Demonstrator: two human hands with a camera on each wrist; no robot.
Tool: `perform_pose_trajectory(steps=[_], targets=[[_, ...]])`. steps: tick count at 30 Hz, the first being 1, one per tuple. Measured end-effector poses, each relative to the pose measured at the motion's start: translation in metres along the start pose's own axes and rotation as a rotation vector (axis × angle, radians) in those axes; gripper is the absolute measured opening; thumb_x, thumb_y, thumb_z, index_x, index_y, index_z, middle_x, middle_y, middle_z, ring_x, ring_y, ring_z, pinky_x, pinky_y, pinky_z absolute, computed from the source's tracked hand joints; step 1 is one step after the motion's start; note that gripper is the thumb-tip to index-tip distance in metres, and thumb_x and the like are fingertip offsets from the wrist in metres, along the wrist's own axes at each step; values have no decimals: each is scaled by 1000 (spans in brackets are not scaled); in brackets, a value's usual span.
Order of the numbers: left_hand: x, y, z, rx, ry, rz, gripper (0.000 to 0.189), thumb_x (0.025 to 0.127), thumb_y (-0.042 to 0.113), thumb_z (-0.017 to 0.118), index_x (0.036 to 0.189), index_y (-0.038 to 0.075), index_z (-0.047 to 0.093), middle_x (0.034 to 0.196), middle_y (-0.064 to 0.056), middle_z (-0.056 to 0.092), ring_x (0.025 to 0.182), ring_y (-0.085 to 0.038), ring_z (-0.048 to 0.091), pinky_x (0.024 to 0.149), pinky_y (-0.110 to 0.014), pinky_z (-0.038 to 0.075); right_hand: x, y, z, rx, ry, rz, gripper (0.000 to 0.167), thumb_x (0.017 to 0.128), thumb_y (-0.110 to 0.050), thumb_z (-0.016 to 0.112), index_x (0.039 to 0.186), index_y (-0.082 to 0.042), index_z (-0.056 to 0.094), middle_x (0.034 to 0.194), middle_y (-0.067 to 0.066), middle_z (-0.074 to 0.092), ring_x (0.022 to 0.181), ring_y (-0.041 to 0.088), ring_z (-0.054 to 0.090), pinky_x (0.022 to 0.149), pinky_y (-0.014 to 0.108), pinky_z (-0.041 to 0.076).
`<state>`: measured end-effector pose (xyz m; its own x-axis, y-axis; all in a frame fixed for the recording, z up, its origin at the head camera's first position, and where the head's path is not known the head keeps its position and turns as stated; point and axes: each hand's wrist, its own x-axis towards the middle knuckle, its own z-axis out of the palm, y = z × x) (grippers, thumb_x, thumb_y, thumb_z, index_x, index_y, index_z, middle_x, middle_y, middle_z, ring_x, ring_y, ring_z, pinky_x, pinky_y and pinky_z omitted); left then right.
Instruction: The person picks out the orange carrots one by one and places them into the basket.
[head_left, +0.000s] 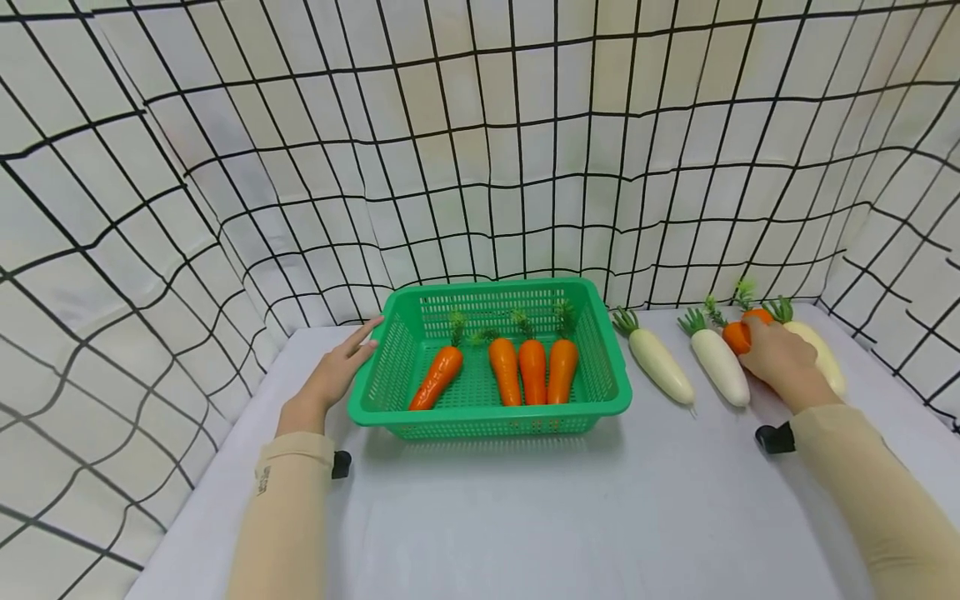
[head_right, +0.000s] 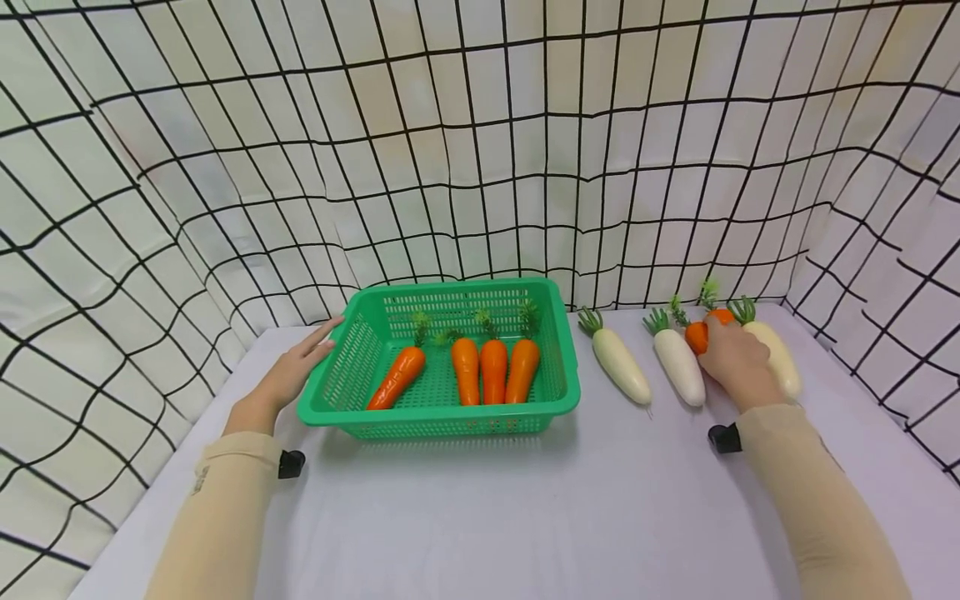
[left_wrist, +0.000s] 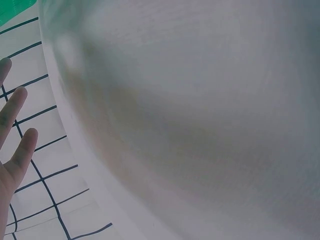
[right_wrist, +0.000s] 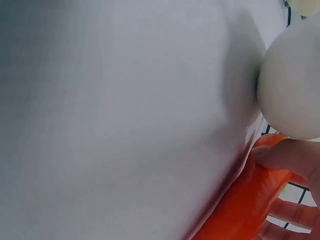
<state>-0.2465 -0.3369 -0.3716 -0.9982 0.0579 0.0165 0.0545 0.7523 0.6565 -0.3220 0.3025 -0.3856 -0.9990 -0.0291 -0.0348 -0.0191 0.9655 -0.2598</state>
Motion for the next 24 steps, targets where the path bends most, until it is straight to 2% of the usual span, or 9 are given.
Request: perform_pose_trajectory(steps=[8, 13, 18, 24], targets=[[0, 1, 1, 5, 3, 1, 63, 109, 56, 31, 166, 31, 18, 161, -29, 29, 142, -58, 32, 108, -77, 27, -8, 1, -16, 87, 27, 30, 71, 95, -22, 65, 149, 10, 30, 130, 45, 42, 108, 58, 47, 81, 67, 45], [0, 2, 0, 11, 1, 3, 64, 109, 56, 31, 166, 30, 18, 161, -29, 28, 142, -59, 30, 108, -78, 26, -11, 2, -26, 145, 59, 9, 72, 96, -24, 65, 151, 7, 30, 132, 43, 43, 108, 57, 49, 77, 63, 47], [0, 1, -1, 23, 7, 4, 64, 109, 56, 31, 166, 29, 19, 160, -30, 30, 141, -60, 32, 107, -78, 27, -14, -6, -40, 198, 82, -15, 78, 98, -30, 66, 155, 4, 26, 138, 41, 43, 114, 58, 47, 85, 69, 44], [1, 0, 0, 16, 4, 4, 64, 109, 56, 31, 166, 30, 19, 160, -29, 30, 141, -59, 33, 107, -77, 28, -20, -23, -58, 238, 94, -60, 82, 99, -34, 67, 158, 1, 24, 139, 40, 42, 114, 59, 46, 89, 72, 42]])
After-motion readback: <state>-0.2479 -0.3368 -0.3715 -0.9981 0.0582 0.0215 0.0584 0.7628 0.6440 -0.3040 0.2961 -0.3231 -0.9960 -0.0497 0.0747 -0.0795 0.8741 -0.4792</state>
